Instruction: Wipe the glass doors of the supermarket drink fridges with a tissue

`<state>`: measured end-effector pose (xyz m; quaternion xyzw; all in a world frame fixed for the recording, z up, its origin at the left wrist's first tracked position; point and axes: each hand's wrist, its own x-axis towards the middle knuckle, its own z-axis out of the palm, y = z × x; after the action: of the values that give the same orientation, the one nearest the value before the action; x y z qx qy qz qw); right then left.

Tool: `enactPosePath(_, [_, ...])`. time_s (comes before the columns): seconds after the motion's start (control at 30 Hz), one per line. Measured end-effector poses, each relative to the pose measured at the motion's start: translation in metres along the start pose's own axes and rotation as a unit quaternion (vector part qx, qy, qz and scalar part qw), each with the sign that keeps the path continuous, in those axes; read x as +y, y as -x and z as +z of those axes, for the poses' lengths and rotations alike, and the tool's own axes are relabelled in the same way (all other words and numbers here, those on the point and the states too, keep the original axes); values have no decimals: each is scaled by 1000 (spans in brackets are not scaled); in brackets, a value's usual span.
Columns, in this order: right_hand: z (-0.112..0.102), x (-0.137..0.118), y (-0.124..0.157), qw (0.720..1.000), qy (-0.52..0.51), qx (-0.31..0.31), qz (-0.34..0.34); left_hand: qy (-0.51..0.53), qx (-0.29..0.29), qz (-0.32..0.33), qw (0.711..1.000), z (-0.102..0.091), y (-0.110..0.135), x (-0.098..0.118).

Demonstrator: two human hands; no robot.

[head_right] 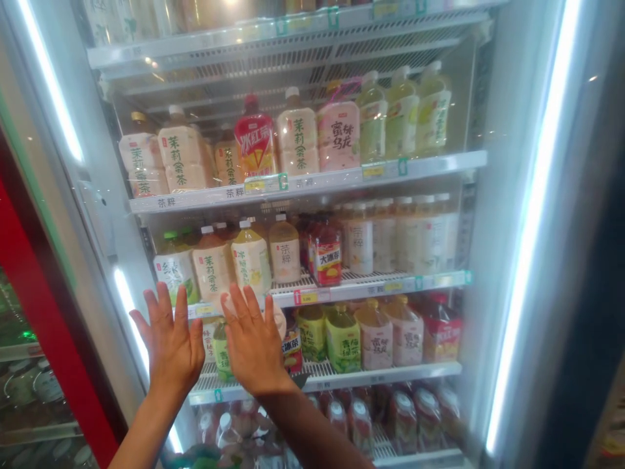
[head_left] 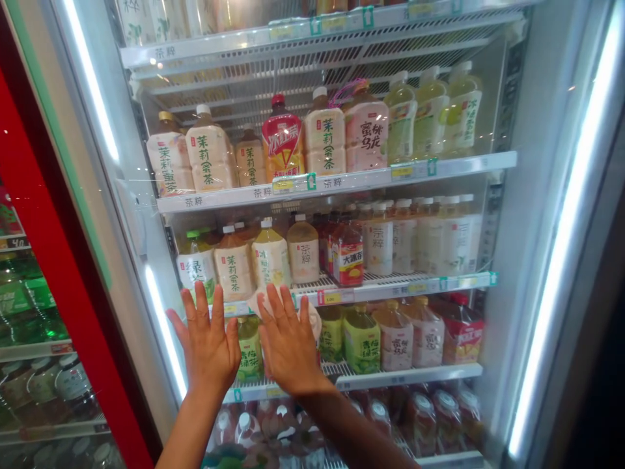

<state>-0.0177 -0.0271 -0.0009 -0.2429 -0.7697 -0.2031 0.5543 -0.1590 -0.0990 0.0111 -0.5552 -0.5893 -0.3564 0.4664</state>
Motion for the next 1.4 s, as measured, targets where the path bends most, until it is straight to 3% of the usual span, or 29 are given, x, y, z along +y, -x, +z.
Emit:
enactPosePath(0.07, [-6, 15, 11, 1000, 8, -4, -8, 5, 2, 9, 1000, 2, -1, 12])
enactPosePath(0.27, [-33, 64, -25, 999, 28, 20, 16, 37, 20, 28, 999, 15, -23, 71])
enactPosePath(0.47, [-45, 104, 47, 998, 44, 27, 23, 59, 8, 27, 998, 33, -23, 134])
enactPosePath(0.7, [-83, 175, 2, 995, 64, 48, 54, 69, 14, 39, 997, 47, -38, 198])
enactPosePath(0.83, [-90, 196, 44, 994, 81, 48, 59, 79, 0, 33, 996, 58, -35, 230])
enactPosePath(0.93, [-98, 218, 59, 993, 94, 48, 52, 80, -1, 50, 996, 66, -35, 251])
enactPosePath(1.1, [-123, 266, 35, 989, 94, 65, 94, 92, 14, 51, 994, 72, -46, 275])
enactPosePath(1.3, [-120, 281, 106, 990, 98, 56, 87, 85, 3, 51, 995, 82, -40, 296])
enactPosePath(1.4, [-130, 298, 101, 989, 97, 60, 91, 94, 1, 37, 995, 89, -37, 308])
